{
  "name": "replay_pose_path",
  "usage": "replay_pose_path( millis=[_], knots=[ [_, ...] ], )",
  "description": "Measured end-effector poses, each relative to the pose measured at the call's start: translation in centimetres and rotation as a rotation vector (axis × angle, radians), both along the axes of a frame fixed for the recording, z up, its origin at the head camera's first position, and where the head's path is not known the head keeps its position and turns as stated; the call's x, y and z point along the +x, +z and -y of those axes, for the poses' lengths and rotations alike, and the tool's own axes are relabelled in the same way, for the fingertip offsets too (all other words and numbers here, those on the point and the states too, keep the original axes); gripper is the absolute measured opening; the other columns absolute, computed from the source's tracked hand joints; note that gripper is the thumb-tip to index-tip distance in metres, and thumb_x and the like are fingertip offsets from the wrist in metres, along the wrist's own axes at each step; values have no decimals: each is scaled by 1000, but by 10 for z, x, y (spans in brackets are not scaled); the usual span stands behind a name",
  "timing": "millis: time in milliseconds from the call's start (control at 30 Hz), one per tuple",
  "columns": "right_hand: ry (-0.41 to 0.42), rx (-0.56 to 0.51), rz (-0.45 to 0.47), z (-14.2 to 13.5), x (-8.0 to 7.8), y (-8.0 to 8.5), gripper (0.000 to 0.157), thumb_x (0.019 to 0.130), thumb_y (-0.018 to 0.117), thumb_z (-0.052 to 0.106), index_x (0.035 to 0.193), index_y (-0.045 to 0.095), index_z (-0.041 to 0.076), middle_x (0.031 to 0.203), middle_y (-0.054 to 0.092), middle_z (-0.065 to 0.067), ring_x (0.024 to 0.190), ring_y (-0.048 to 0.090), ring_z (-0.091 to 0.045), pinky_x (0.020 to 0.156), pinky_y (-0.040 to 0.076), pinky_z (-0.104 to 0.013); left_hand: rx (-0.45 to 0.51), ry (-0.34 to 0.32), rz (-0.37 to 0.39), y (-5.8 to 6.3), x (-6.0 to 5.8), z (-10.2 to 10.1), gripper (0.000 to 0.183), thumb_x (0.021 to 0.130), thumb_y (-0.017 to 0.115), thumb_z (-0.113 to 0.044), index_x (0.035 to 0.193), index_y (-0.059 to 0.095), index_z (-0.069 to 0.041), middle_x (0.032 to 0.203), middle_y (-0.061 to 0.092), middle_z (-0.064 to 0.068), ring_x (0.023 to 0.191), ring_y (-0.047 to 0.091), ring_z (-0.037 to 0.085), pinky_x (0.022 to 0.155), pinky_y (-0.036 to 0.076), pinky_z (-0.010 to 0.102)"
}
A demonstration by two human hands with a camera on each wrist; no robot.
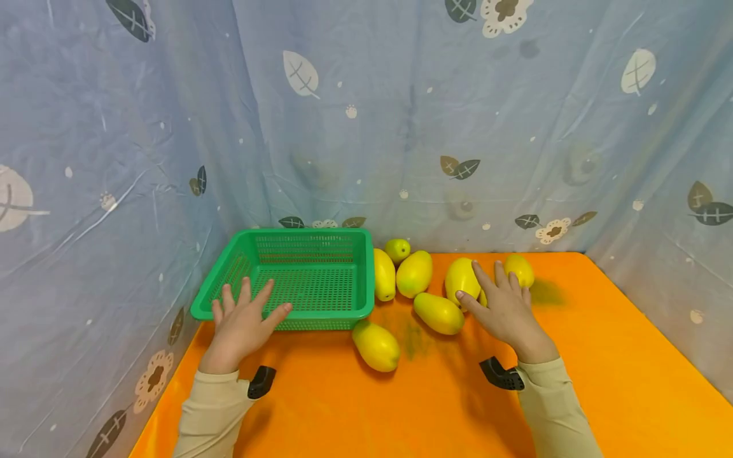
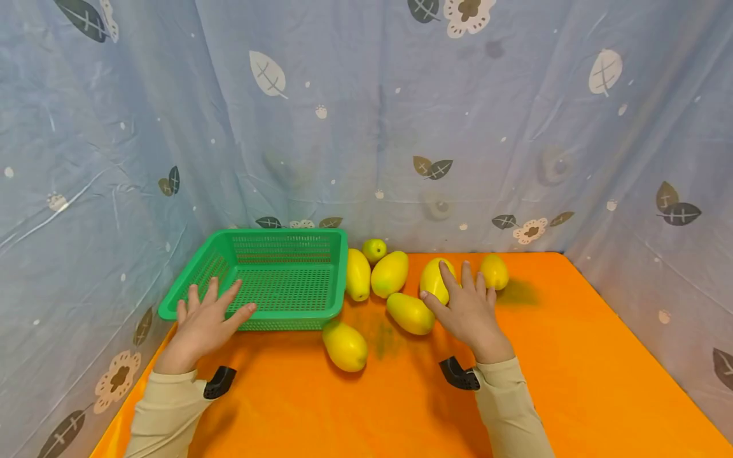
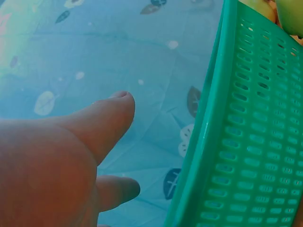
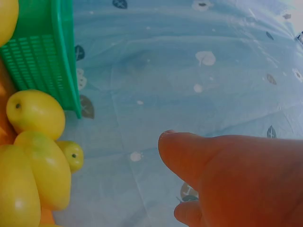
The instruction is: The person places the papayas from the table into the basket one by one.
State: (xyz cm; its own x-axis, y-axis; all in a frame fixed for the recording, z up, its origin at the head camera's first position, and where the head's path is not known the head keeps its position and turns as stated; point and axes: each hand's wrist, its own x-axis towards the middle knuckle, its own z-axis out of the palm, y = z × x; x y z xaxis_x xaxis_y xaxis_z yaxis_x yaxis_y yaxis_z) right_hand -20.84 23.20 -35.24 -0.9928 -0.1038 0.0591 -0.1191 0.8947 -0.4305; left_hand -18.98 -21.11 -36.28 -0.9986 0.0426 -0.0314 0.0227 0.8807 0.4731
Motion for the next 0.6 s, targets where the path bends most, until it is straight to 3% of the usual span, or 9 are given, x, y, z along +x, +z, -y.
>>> replay_pose_path(
  millis=[233, 400, 467, 600],
  knots=[
    [-11, -1, 8, -3, 1, 0, 87, 102, 47, 62, 165, 17, 10, 164, -1, -39, 146, -2, -69, 110, 2, -85, -31, 23, -10, -19, -13, -7, 90, 97, 44, -73, 161, 31, -12, 166, 3, 36, 148, -20, 64, 113, -13, 81],
    [-11, 0, 19, -4, -1, 0, 88, 101, 47, 64, 165, 16, 11, 164, -2, -39, 146, -2, -69, 111, 2, -84, -76, 36, -4, -33, -15, -11, 92, 89, 53, -79, 153, 47, -12, 160, 19, 39, 147, -15, 66, 111, -10, 83],
    [-12, 3, 18, -5, -3, -1, 88, 102, 46, 64, 165, 16, 10, 164, -1, -39, 146, -1, -69, 111, 3, -84, -101, 39, -24, -35, -15, -11, 89, 88, 56, -77, 147, 53, -11, 156, 28, 39, 147, -8, 67, 111, -8, 83],
    [-23, 6, 15, -11, -6, -2, 87, 103, 44, 63, 165, 15, 9, 163, 0, -41, 144, 2, -71, 110, 4, -85, -154, 33, -53, -37, -14, -11, 84, 88, 58, -76, 140, 60, -10, 140, 46, 35, 140, 17, 66, 111, -4, 82]
  ],
)
